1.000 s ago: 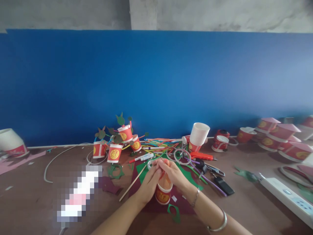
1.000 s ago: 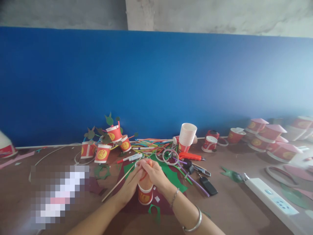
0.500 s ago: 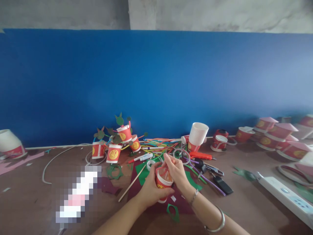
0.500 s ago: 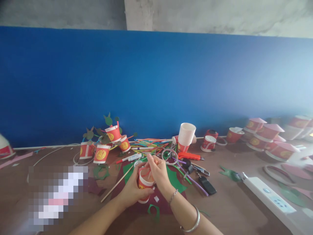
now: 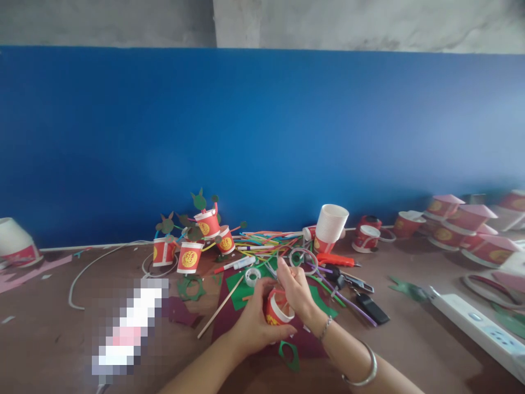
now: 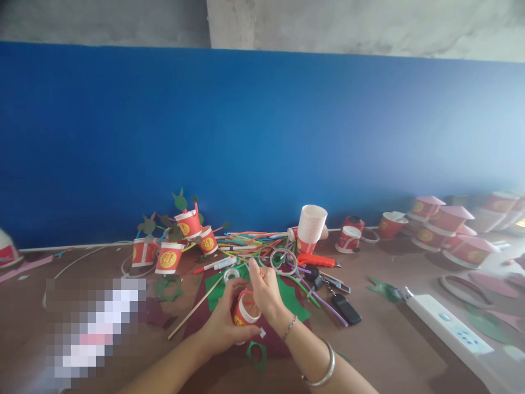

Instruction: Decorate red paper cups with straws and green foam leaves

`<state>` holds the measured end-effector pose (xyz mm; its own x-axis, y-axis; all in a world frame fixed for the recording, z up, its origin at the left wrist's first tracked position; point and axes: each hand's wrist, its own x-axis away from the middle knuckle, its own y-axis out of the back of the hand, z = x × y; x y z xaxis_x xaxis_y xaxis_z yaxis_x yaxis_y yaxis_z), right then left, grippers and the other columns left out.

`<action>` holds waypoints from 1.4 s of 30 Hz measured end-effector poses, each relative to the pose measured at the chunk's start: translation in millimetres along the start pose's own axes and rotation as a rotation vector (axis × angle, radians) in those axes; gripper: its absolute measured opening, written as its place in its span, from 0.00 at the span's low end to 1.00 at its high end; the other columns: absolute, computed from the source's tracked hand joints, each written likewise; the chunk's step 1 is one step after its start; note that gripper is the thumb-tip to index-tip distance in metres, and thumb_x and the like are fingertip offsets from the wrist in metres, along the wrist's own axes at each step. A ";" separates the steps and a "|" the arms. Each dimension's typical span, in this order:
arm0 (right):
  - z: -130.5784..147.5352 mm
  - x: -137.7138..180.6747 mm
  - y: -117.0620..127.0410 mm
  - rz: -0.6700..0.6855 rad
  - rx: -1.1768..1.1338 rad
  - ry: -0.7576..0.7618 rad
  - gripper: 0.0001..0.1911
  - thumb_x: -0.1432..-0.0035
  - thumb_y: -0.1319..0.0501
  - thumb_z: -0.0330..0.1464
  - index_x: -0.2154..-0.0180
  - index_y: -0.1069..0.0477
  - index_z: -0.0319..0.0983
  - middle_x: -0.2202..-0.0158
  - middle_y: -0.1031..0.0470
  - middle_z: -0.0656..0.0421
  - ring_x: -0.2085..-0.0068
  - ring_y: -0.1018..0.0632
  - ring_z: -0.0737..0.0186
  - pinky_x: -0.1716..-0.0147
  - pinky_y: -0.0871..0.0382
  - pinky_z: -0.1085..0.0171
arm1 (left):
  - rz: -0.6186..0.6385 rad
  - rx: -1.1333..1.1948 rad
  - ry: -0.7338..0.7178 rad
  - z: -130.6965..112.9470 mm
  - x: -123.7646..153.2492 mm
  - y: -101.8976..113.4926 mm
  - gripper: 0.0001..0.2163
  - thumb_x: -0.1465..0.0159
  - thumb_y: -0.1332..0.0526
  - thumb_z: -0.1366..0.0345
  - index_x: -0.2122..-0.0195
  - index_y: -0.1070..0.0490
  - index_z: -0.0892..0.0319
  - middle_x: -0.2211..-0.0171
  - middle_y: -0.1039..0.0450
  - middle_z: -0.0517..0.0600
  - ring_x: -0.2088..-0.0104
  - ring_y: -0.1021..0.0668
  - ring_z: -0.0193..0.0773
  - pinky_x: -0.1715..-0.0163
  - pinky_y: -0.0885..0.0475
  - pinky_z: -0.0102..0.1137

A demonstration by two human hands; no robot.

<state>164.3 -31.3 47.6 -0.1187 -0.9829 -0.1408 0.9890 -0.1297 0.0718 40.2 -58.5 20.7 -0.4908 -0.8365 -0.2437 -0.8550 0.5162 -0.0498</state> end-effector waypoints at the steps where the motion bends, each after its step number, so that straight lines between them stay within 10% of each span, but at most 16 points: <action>1: 0.4 -0.2 0.2 0.006 0.007 0.008 0.31 0.47 0.50 0.57 0.85 0.57 0.43 0.86 0.58 0.68 0.81 0.53 0.73 0.83 0.59 0.66 | -0.004 -0.016 -0.004 0.8 0.4 0.0 0.32 0.54 0.29 0.71 0.51 0.44 0.55 0.53 0.32 0.51 0.54 0.26 0.43 0.54 0.32 0.36; 8: 20.0 -1.4 3.9 0.070 0.044 0.055 0.26 0.45 0.46 0.51 0.83 0.44 0.40 0.84 0.47 0.66 0.80 0.43 0.70 0.80 0.47 0.68 | -0.065 0.063 0.015 8.3 -1.8 1.3 0.31 0.52 0.30 0.70 0.51 0.45 0.55 0.56 0.31 0.50 0.57 0.25 0.42 0.56 0.31 0.36; 15: 18.1 -6.1 8.9 0.034 -0.195 0.001 0.26 0.46 0.42 0.51 0.52 0.33 0.41 0.60 0.27 0.56 0.57 0.27 0.57 0.60 0.33 0.62 | -0.482 0.012 -0.045 14.4 -11.5 15.6 0.35 0.52 0.30 0.65 0.45 0.47 0.55 0.50 0.32 0.55 0.51 0.26 0.46 0.49 0.34 0.39; 22: 10.8 -5.5 2.3 0.161 -0.156 0.001 0.24 0.49 0.39 0.51 0.58 0.28 0.39 0.63 0.24 0.57 0.59 0.26 0.56 0.57 0.33 0.61 | -0.722 0.023 -0.087 11.2 -15.0 23.2 0.39 0.53 0.30 0.63 0.42 0.47 0.53 0.49 0.32 0.54 0.50 0.27 0.46 0.46 0.37 0.40; 42: 6.7 -5.8 0.0 0.187 -0.156 0.024 0.10 0.61 0.29 0.40 0.77 0.23 0.41 0.55 0.32 0.54 0.50 0.30 0.51 0.52 0.36 0.57 | -0.292 0.178 -0.018 15.7 -12.4 19.3 0.53 0.54 0.27 0.63 0.35 0.64 0.51 0.44 0.36 0.58 0.44 0.31 0.51 0.44 0.37 0.44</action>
<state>164.4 -26.4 55.0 0.0678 -0.9844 -0.1625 0.9955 0.0775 -0.0542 32.4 -35.3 7.5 -0.2247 -0.9512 -0.2114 -0.9155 0.2804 -0.2884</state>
